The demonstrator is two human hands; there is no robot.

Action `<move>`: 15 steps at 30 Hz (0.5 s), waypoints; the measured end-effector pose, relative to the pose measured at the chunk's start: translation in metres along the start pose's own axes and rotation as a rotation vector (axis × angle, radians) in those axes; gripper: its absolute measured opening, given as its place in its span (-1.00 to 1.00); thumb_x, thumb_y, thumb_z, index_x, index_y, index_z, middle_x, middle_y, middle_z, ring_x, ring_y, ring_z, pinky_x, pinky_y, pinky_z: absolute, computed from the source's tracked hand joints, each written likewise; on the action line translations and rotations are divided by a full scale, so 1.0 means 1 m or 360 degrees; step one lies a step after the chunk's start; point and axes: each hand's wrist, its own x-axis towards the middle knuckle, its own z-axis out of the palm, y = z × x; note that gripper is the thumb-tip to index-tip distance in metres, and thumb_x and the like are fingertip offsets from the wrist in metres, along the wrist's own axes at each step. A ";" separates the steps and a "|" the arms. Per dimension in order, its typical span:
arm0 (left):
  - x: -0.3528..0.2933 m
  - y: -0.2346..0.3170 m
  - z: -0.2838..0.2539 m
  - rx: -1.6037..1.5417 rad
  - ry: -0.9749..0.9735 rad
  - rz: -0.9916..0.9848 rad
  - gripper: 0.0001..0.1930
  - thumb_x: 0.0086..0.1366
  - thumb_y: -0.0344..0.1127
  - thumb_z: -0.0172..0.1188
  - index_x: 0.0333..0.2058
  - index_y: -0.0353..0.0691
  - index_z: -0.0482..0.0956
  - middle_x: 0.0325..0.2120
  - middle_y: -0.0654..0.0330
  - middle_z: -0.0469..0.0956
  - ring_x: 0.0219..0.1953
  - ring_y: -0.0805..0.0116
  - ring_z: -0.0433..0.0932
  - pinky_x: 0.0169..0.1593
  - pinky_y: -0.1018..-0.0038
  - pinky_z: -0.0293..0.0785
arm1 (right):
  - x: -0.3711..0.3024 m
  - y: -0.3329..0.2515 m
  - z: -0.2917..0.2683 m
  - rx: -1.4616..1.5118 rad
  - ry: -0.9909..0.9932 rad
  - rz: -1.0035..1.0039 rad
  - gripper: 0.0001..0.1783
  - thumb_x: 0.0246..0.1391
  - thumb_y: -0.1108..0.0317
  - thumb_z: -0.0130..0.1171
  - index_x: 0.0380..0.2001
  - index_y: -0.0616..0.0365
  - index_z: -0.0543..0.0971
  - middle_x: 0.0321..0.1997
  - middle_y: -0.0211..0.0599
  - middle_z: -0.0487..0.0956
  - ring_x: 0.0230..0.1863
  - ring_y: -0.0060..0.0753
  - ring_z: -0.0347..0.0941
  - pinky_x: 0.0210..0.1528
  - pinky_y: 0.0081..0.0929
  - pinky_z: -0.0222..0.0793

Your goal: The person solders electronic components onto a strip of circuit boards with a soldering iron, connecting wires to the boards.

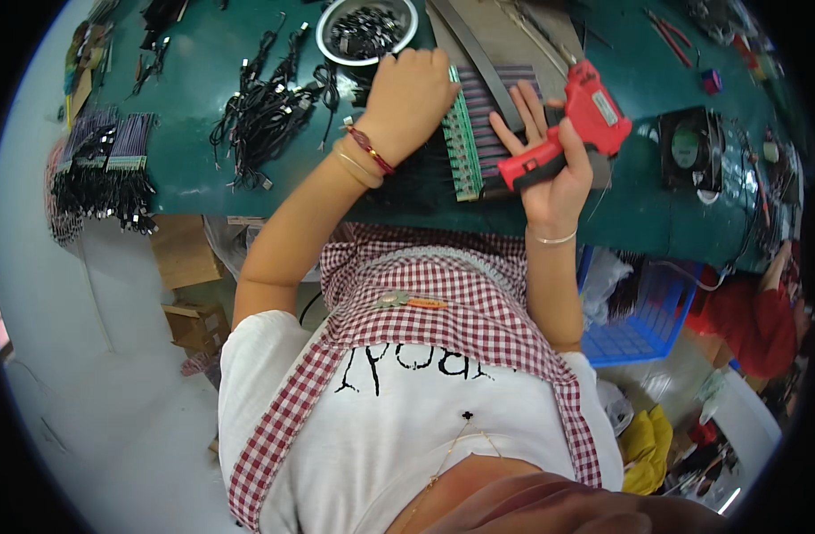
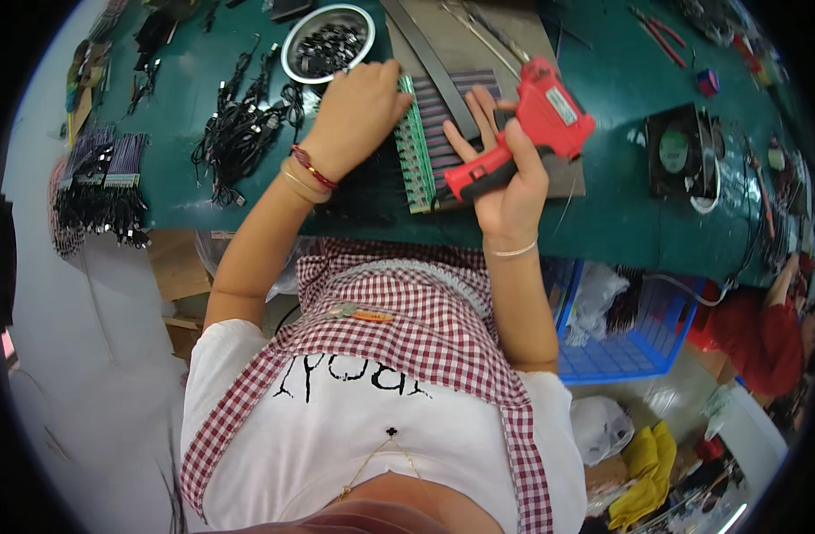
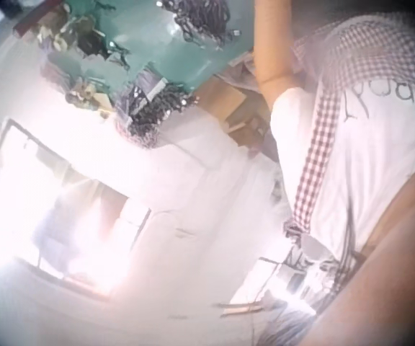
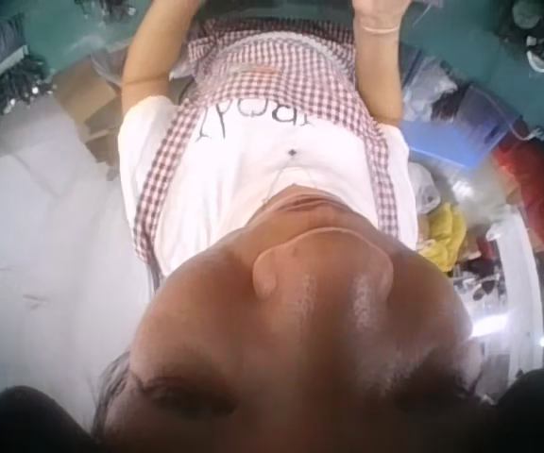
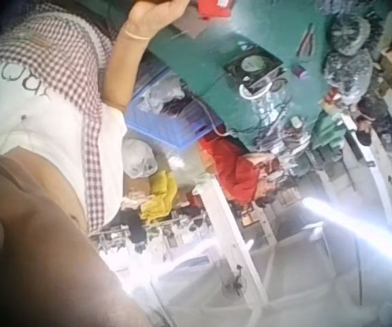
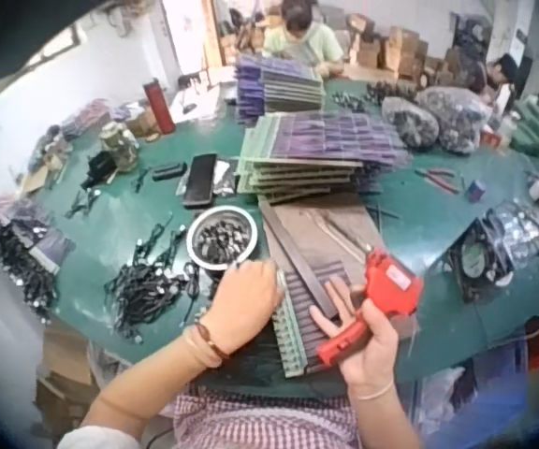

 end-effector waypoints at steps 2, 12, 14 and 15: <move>0.001 -0.002 0.001 -0.0105 0.0047 -0.0029 -0.72 0.06 -0.21 0.19 -0.41 -0.29 0.37 -0.59 0.12 0.48 -0.48 0.14 0.52 -0.40 0.30 0.40 | -0.003 -0.003 -0.002 0.0041 -0.0030 0.0055 -0.73 0.12 0.38 -0.09 -0.09 0.17 0.28 0.12 0.17 0.28 0.27 0.01 0.07 0.20 0.21 0.03; -0.001 0.004 -0.039 -0.0175 0.0141 -0.0030 -0.88 0.07 -0.32 0.13 -0.48 -0.23 0.44 -0.53 0.19 0.43 -0.39 0.25 0.44 -0.15 0.21 0.17 | 0.022 -0.050 0.017 -0.0244 -0.0111 0.0119 -0.72 0.09 0.36 -0.07 -0.11 0.19 0.30 0.09 0.32 0.28 0.25 0.10 0.09 0.18 0.19 0.07; -0.013 0.007 -0.058 -0.0178 0.0137 -0.0064 -0.92 0.07 -0.37 0.12 -0.48 -0.23 0.43 -0.53 0.18 0.42 -0.38 0.26 0.43 -0.09 0.22 0.17 | 0.032 -0.056 0.011 -0.0288 -0.0112 0.0203 -0.72 0.10 0.35 -0.06 -0.12 0.19 0.31 0.08 0.30 0.28 0.25 0.09 0.09 0.17 0.18 0.08; -0.020 0.008 -0.066 -0.0494 0.0209 -0.0033 -0.92 0.07 -0.39 0.11 -0.47 -0.24 0.42 -0.52 0.17 0.42 -0.38 0.25 0.43 -0.09 0.25 0.19 | 0.039 -0.057 0.006 -0.0326 -0.0078 0.0271 -0.73 0.10 0.34 -0.06 -0.13 0.19 0.33 0.08 0.29 0.29 0.25 0.08 0.10 0.16 0.16 0.10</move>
